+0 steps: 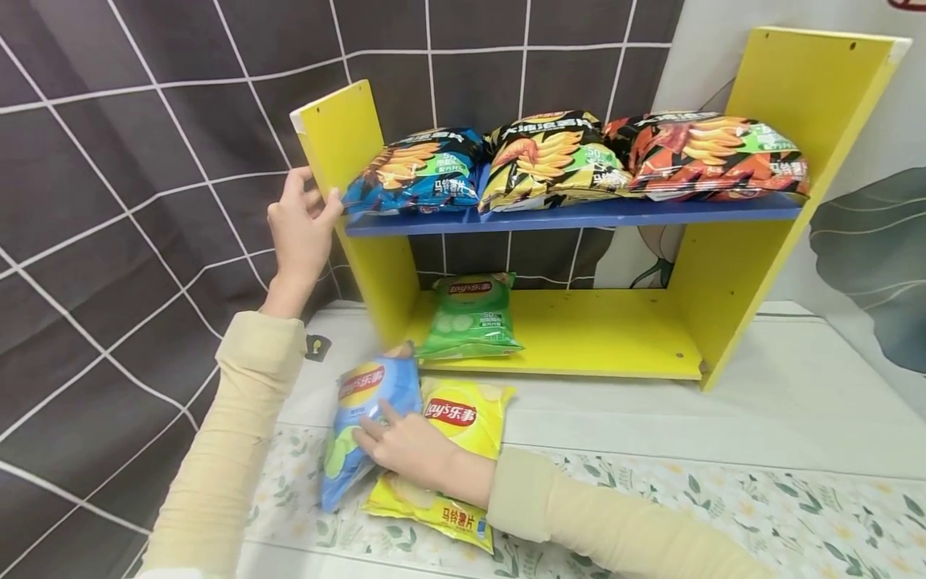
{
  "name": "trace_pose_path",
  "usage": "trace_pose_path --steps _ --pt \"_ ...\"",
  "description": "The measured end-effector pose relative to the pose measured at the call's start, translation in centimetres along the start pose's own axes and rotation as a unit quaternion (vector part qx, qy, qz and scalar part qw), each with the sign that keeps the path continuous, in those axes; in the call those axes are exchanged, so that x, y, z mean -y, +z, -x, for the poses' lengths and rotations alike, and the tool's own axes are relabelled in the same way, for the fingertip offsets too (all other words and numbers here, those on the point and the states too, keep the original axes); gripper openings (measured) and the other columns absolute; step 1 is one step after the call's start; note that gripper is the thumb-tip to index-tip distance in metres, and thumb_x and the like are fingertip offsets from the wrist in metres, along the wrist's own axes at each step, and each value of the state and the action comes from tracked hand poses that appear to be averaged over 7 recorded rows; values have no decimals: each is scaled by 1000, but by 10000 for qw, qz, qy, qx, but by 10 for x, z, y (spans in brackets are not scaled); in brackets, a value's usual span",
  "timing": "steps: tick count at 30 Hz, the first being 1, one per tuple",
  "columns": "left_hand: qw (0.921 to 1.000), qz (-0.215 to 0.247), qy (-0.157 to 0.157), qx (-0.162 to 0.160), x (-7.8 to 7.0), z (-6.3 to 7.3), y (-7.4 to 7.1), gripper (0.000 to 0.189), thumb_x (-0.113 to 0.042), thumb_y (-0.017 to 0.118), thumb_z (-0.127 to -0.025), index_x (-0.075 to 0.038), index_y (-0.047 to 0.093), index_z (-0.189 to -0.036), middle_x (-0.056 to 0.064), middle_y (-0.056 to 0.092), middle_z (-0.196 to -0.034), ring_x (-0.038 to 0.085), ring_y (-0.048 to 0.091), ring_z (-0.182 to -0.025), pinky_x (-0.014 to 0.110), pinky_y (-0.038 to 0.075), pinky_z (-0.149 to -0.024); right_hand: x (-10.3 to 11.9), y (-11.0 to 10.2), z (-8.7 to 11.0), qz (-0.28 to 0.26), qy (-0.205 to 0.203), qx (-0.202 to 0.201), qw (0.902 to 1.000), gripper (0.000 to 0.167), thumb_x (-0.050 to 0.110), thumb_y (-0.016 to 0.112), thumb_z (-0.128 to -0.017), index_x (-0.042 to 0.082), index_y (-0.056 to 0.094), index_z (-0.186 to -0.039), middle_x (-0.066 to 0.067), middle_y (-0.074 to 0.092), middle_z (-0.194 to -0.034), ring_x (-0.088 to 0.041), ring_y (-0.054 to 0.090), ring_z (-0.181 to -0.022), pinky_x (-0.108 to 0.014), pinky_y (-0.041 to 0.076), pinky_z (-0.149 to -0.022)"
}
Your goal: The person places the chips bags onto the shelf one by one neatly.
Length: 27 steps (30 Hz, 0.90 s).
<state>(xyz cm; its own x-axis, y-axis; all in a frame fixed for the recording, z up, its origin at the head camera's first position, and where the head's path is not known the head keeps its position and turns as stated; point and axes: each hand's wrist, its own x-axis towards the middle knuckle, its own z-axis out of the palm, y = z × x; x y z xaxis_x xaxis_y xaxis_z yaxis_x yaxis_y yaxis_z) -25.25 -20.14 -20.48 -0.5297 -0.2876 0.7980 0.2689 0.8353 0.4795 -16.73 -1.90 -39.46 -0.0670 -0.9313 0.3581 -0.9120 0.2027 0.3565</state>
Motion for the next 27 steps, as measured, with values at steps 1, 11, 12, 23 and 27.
trace_pose_path --steps 1,11,12,23,27 --pt "10000 5 5 6 0 0 0 35 -22 61 -93 -3 57 -121 12 71 -111 23 72 -93 31 59 -82 0 0 0 -24 2 -3 10000 54 35 70 -85 16 57 -133 -2 62 -133 -33 58 -122 -36 60 -80" --pt "10000 17 -10 47 -1 0 0 36 -22 61 -93 -4 56 -123 11 70 -115 22 71 -97 28 58 -84 -3 1 0 -208 32 48 9998 55 35 69 -85 15 56 -135 -3 61 -134 -34 57 -124 -37 59 -82" --pt "10000 -4 -22 43 0 0 -1 36 -22 61 -93 -4 56 -123 11 70 -114 21 71 -97 28 58 -83 -3 1 0 -249 29 47 9997 56 36 70 -85 15 55 -135 -3 60 -134 -34 56 -124 -38 59 -82" --pt "10000 44 -13 25 -1 -1 1 36 -22 62 -93 -4 56 -123 13 70 -114 22 71 -97 29 58 -84 -17 -5 4 94 -79 -808 9967 56 34 74 -81 15 58 -132 -1 64 -129 -28 62 -118 -22 55 -51" --pt "10000 28 -64 33 0 0 1 36 -22 62 -93 -4 56 -123 12 70 -115 22 71 -98 28 58 -84 -22 -6 7 386 -199 -1269 9910 48 26 71 -84 14 60 -129 -1 66 -126 -26 64 -115 -16 48 -45"
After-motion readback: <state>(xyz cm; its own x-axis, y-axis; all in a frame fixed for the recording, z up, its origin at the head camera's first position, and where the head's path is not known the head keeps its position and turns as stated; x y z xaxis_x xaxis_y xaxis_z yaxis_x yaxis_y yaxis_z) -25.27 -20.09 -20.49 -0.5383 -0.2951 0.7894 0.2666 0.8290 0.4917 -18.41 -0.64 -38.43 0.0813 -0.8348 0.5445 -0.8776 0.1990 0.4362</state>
